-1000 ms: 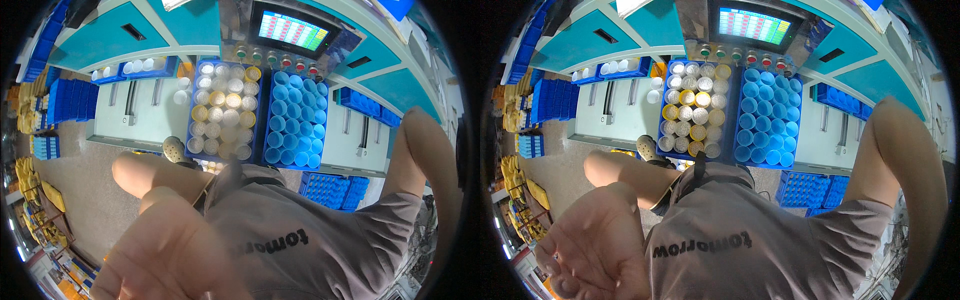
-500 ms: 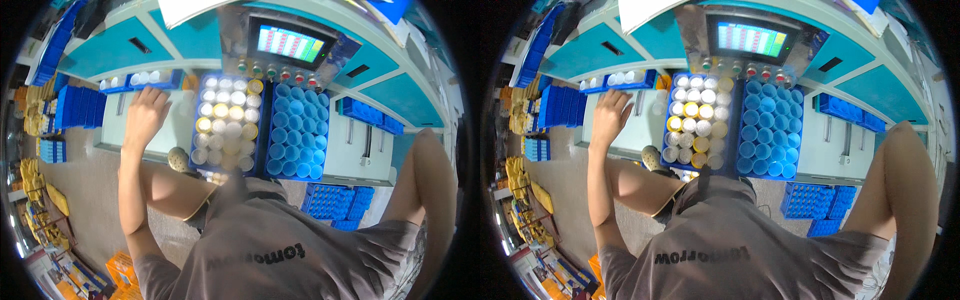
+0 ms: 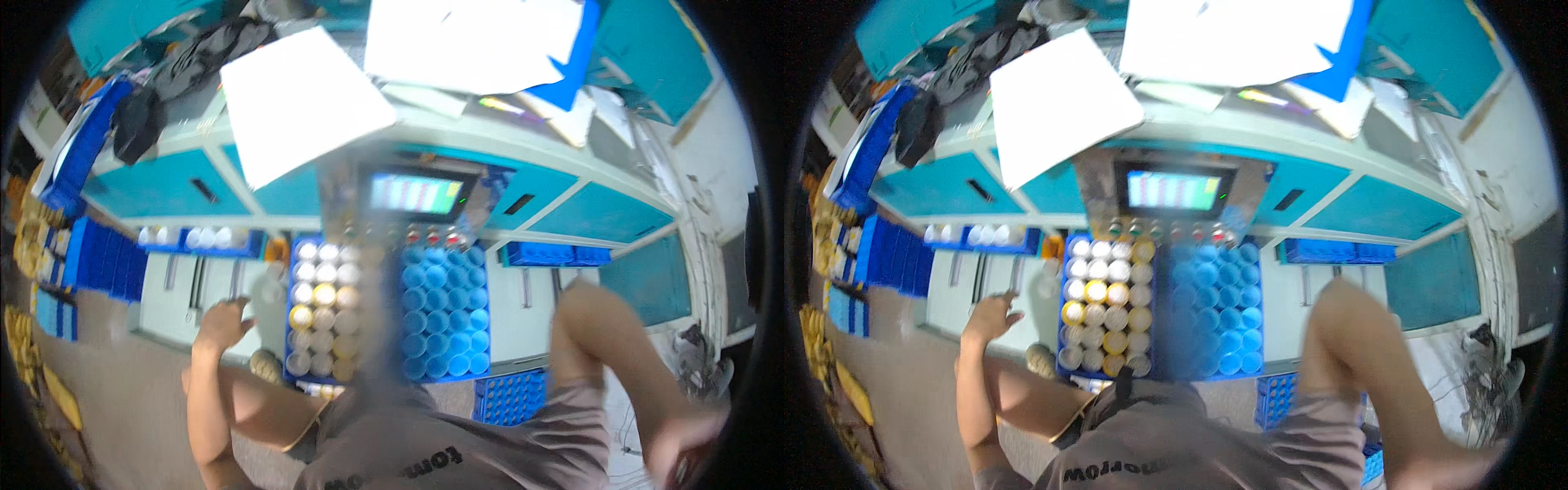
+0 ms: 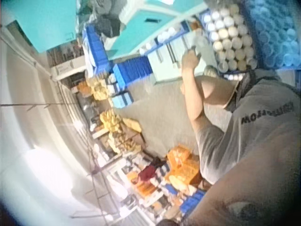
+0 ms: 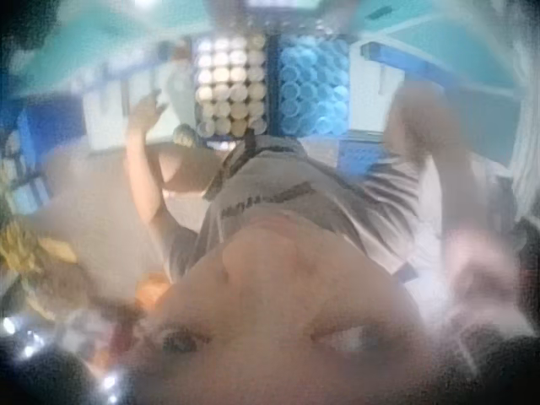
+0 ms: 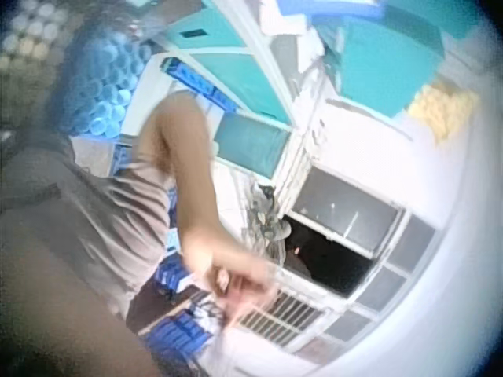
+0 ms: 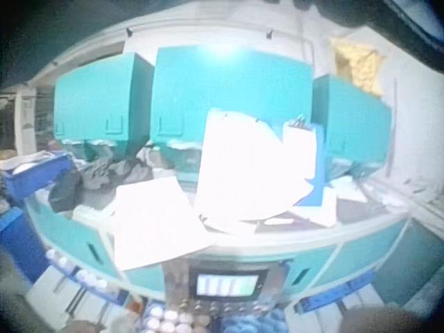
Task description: The person sits on the floor in front of a sorting machine and repeatedly uses a pen to tap the touchscreen interface. They also write on a notepad and place small white objects into the machine's input slots. The person alternates between interacting with the screen and writing notes.
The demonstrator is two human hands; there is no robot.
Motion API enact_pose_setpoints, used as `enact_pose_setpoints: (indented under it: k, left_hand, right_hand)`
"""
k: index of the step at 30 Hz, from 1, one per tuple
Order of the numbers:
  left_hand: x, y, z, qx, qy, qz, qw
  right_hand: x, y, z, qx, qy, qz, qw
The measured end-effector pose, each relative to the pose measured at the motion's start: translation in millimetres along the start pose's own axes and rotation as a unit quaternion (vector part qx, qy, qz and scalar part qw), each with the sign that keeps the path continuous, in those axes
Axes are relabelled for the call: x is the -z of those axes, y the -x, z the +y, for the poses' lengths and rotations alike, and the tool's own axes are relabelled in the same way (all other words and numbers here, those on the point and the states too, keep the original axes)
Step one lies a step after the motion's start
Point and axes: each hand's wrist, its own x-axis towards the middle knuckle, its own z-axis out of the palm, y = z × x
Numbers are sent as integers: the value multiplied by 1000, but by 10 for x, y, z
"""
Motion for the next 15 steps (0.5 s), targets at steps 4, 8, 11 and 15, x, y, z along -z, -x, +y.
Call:
enact_pose_setpoints:
  k: [4, 8, 11, 15]
  left_hand:
    - [-3, 6, -39, -15, 33, 3, 999]
    - [-19, -11, -114, -6, 12, -13, 1000]
    - [-72, -31, -182, 19, 37, -30, 999]
    - [-151, -20, -275, 1, 43, -31, 999]
  right_hand:
    - [33, 860, 359, -227, 36, 111, 967]
    - [-170, 2148, 938, -445, 167, -100, 874]
    - [-156, 2740, 1453, -526, 194, -156, 813]
    - [-70, 3127, 1928, -379, 306, -237, 840]
